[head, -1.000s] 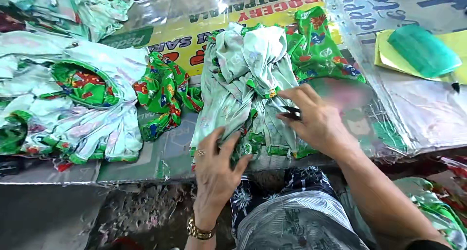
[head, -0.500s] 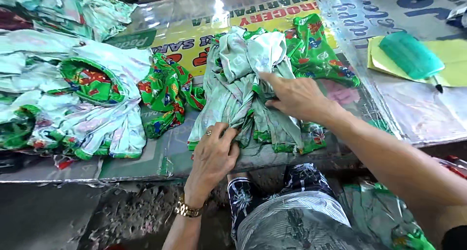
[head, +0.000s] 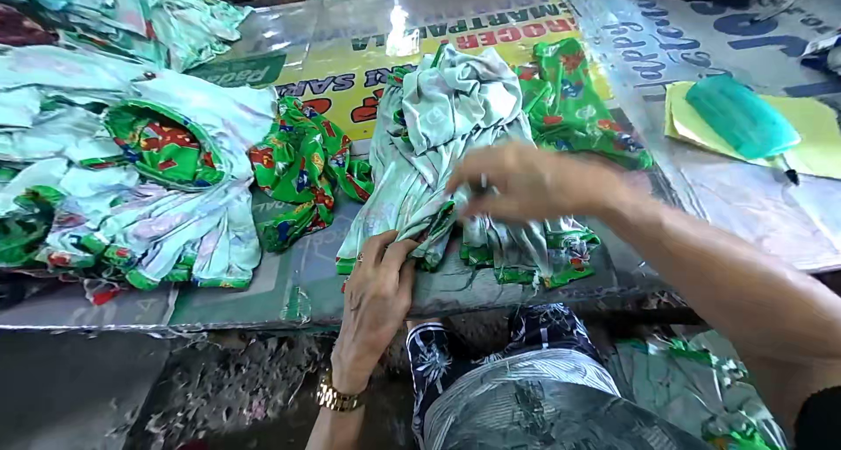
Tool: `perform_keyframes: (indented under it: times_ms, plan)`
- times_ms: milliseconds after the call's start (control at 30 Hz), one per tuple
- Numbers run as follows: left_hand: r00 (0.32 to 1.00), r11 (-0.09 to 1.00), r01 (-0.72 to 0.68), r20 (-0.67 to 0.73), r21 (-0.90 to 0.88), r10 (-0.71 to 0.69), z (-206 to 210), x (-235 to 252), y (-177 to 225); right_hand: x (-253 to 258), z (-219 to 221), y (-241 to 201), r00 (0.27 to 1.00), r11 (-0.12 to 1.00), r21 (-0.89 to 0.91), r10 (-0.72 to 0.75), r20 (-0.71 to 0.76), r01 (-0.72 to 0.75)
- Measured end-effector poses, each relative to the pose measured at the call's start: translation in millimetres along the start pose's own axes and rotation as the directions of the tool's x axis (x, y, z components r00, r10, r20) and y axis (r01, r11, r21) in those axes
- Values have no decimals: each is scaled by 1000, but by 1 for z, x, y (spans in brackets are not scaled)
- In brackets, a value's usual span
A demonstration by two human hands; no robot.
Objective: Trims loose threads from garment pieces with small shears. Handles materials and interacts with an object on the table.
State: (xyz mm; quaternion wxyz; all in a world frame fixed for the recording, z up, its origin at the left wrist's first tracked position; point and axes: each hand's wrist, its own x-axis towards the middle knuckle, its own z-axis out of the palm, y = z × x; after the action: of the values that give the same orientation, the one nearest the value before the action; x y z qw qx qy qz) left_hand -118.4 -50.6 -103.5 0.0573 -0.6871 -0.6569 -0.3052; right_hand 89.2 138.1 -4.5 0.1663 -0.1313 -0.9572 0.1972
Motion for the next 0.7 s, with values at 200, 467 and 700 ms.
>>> perform_keyframes:
  times_ms: [200,467,700]
  plan:
    - [995,965,17,93,262,-43,-26,14,-35,-79,64,-15,998,950,-312,7,68,15]
    - [992,918,48,90,394,-91,-62,24,-26,-136,26,-16,986,948,307,-26,-168,77]
    - [980,986,-165,108,-15,166,23,11,76,-160,59,-15,824,862,-116,421,-379,-494]
